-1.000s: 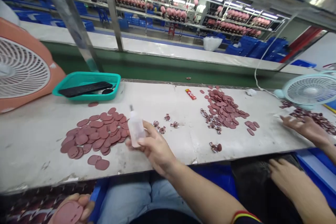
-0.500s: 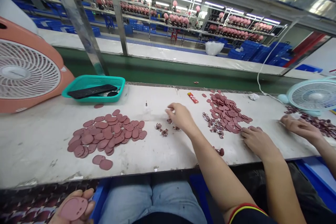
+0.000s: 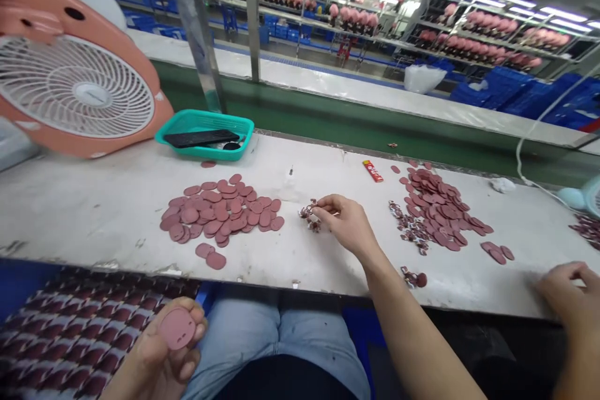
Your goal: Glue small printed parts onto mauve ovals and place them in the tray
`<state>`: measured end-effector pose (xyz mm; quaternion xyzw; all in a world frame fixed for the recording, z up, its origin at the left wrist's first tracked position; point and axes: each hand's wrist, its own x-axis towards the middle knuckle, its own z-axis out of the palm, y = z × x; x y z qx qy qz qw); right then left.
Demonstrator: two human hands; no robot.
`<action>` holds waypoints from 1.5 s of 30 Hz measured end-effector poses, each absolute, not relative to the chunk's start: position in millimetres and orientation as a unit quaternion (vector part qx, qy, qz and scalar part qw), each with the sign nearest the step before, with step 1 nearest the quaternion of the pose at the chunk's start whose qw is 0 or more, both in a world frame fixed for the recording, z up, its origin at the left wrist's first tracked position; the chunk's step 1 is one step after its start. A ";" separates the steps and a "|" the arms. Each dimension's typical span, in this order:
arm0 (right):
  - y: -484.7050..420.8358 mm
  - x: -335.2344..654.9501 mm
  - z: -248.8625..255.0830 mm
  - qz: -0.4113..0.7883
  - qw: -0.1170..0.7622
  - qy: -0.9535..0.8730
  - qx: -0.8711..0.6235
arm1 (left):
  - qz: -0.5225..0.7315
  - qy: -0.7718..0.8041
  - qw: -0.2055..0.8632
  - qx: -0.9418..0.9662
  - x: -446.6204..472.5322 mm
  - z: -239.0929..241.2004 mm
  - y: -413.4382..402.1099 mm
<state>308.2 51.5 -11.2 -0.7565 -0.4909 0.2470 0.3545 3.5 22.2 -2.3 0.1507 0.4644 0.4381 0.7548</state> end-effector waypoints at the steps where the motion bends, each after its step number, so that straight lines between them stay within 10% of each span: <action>1: 46.0 297.9 -6.3 0.272 0.383 -0.500 -0.728 | 0.434 0.463 0.758 0.152 4.6 0.0 20.6; 9: 10.5 207.4 39.8 0.472 0.464 -0.579 -0.476 | 0.386 0.429 0.804 0.142 7.9 5.2 12.4; 45: 17.2 192.4 51.9 0.385 0.357 -0.747 -0.408 | 0.356 0.330 0.855 0.180 1.4 -11.1 14.7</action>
